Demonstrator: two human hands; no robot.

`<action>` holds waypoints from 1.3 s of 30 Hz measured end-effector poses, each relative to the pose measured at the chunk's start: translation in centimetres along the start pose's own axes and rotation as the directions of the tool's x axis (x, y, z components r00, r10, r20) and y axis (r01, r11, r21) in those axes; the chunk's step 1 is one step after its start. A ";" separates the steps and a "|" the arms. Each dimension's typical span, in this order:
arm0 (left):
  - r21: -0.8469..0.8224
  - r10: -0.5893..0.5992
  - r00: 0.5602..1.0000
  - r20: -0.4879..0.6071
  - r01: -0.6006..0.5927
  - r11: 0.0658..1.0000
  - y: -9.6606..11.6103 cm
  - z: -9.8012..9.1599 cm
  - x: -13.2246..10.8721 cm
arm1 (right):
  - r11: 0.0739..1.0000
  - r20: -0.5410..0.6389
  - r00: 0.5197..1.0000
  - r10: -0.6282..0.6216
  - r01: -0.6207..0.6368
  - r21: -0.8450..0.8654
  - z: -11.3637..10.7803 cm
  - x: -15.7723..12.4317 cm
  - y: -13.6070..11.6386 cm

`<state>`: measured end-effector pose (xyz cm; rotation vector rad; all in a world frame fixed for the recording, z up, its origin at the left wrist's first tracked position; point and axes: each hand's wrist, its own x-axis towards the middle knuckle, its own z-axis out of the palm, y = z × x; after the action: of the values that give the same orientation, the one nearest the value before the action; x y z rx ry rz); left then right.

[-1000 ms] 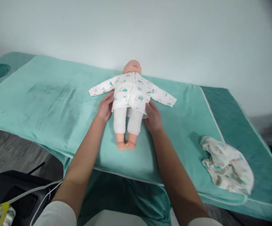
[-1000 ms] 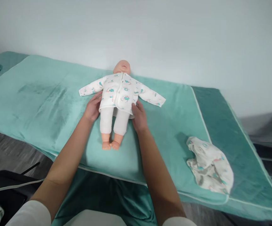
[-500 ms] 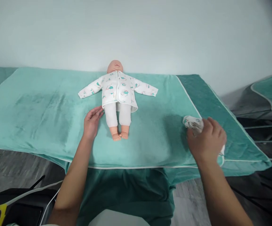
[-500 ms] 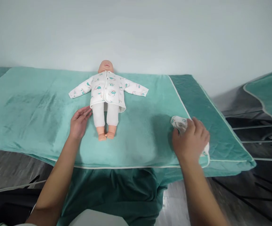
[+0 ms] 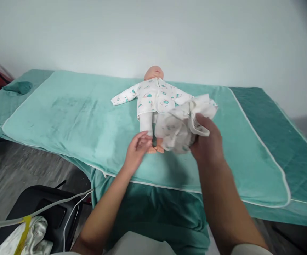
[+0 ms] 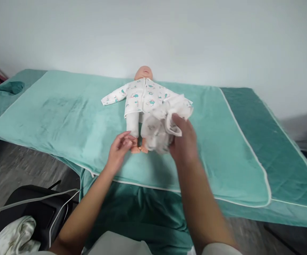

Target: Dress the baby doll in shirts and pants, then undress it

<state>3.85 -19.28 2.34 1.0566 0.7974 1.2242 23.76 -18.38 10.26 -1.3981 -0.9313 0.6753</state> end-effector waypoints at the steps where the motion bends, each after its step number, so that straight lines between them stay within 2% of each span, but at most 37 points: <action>1: -0.008 0.009 1.000 0.025 -0.008 1.000 0.2 0.5 -0.9 | 0.995 0.023 1.000 0.019 -0.021 0.094 2.0 -0.1 -0.5; 2: -0.005 0.025 0.999 0.035 -0.025 1.000 0.5 0.9 -1.6 | 0.960 0.091 0.993 0.070 -0.092 0.266 3.8 -0.3 -0.8; 4: 0.048 0.065 0.998 0.008 -0.066 0.997 1.1 0.9 -2.4 | 0.887 0.231 0.969 0.082 -0.176 0.426 6.5 -0.8 -1.2; 6: 0.161 0.099 0.995 -0.034 -0.092 0.983 1.8 0.2 -2.5 | 0.833 0.356 0.932 0.069 -0.250 0.493 8.2 -1.6 -1.3; 9: 0.280 0.121 0.992 -0.020 -0.111 0.954 2.6 -1.4 -2.0 | 0.793 0.467 0.883 0.051 -0.320 0.519 9.0 -2.6 -1.2; 11: 0.286 0.123 0.991 -0.052 -0.103 0.953 3.1 -2.3 -1.6 | 0.782 0.472 0.881 0.023 -0.309 0.541 8.7 -2.6 -1.1; 13: 0.266 0.139 0.978 -0.156 -0.094 0.959 4.0 -3.0 -1.3 | 0.777 0.431 0.902 0.012 -0.279 0.564 7.9 -2.1 -0.9; 15: 0.204 0.164 0.955 -0.246 -0.114 0.972 5.5 -3.3 -0.9 | 0.780 0.370 0.928 0.048 -0.267 0.566 6.8 -1.4 -0.5; 17: 0.095 0.165 0.950 -0.265 -0.144 0.985 7.3 -3.3 -0.4 | 0.806 0.292 0.951 0.099 -0.249 0.536 5.7 -1.0 -0.2; 19: 0.009 0.146 0.957 -0.250 -0.148 0.989 9.3 -2.8 0.2 | 0.862 0.185 0.979 0.087 -0.167 0.479 4.9 -1.3 -0.3; 21: -0.019 0.134 0.962 -0.240 -0.143 0.990 11.2 -2.1 0.8 | 0.918 0.117 0.992 -0.037 -0.012 0.396 4.5 -2.3 -0.8; 22: -0.024 0.133 0.963 -0.232 -0.143 0.989 12.0 -1.7 1.0 | 0.935 0.132 0.983 -0.131 0.078 0.345 4.4 -3.1 -1.2; 23: -0.036 0.134 0.967 -0.219 -0.145 0.989 12.7 -1.3 1.2 | 0.942 0.182 0.956 -0.229 0.170 0.289 4.5 -3.9 -1.7; 25: -0.073 0.145 0.973 -0.181 -0.160 0.984 14.0 -0.3 1.4 | 0.919 0.321 0.862 -0.393 0.352 0.179 5.0 -5.7 -2.4; 27: -0.107 0.158 0.976 -0.148 -0.175 0.979 14.9 0.7 1.3 | 0.877 0.413 0.785 -0.462 0.473 0.082 5.9 -7.2 -2.8; 28: -0.114 0.164 0.977 -0.140 -0.180 0.977 15.2 1.1 1.2 | 0.866 0.420 0.778 -0.468 0.497 0.044 6.4 -7.8 -2.8; 31: -0.104 0.181 0.974 -0.137 -0.196 0.975 15.8 2.1 0.7 | 0.892 0.362 0.832 -0.420 0.452 -0.006 7.6 -8.0 -2.6; 33: -0.094 0.211 0.966 -0.151 -0.226 0.970 16.0 2.2 0.4 | 0.911 0.348 0.851 -0.393 0.411 0.025 7.7 -7.2 -2.8; 36: -0.060 0.312 0.924 -0.223 -0.332 0.941 16.3 1.7 0.5 | 0.913 0.387 0.832 -0.399 0.399 0.084 6.7 -5.0 -4.4; 39: 0.023 0.418 0.855 -0.308 -0.433 0.901 17.3 1.1 1.0 | 0.862 0.398 0.782 -0.480 0.504 0.049 5.3 -2.8 -7.2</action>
<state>-0.87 -18.38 18.98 1.0506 0.7851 1.8128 16.92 -18.71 16.65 -1.0057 -1.5894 0.5345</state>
